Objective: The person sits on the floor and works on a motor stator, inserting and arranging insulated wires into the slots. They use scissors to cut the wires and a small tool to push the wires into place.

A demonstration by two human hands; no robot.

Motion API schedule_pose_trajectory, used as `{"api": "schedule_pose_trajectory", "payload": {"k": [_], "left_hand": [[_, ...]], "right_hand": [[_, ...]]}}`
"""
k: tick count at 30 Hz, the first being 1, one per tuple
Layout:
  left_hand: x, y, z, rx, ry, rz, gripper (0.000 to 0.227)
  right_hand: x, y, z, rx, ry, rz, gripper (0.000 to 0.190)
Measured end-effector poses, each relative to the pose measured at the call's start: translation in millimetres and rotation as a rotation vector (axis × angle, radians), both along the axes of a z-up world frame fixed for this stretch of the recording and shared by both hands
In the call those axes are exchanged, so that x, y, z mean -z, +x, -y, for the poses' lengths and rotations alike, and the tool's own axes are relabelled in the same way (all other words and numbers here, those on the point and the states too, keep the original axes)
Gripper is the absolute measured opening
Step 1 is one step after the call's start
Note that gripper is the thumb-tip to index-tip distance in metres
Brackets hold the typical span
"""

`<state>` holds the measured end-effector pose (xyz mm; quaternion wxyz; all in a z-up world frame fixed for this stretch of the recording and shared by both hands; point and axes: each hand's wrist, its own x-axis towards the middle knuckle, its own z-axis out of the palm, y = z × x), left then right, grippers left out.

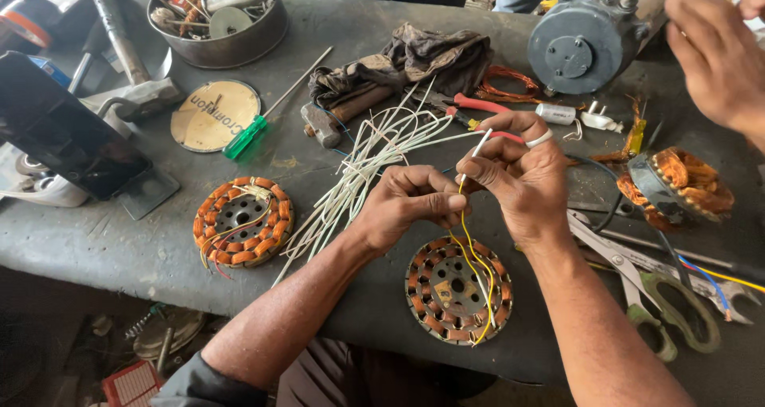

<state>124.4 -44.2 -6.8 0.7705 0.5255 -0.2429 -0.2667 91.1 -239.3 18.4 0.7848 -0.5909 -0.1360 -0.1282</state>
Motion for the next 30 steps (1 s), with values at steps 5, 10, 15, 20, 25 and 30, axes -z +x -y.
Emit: {"api": "schedule_pose_trajectory", "payload": {"k": [5, 10, 15, 20, 25, 30], "left_hand": [[-0.2, -0.3, -0.2, -0.004, 0.008, 0.028, 0.015], [-1.5, 0.0, -0.8, 0.003, 0.006, 0.032, 0.015], [-3.0, -0.4, -0.8, -0.018, 0.032, 0.076, 0.016], [-3.2, 0.5, -2.4, -0.027, 0.038, 0.099, 0.018], [-4.8, 1.3, -2.8, 0.01, 0.037, 0.065, 0.02], [-6.3, 2.0, -5.0, 0.091, 0.009, -0.155, 0.022]], "right_hand": [[1.5, -0.3, -0.3, 0.015, -0.015, -0.011, 0.045], [-0.6, 0.3, 0.6, 0.0, 0.013, -0.039, 0.044], [-0.7, -1.1, 0.5, 0.029, -0.042, -0.012, 0.044], [-1.6, -1.4, 1.1, 0.04, -0.107, 0.005, 0.046], [-7.8, -3.3, 2.8, -0.051, -0.117, -0.022, 0.051], [-9.4, -5.4, 3.5, -0.084, -0.157, -0.018, 0.055]]}}
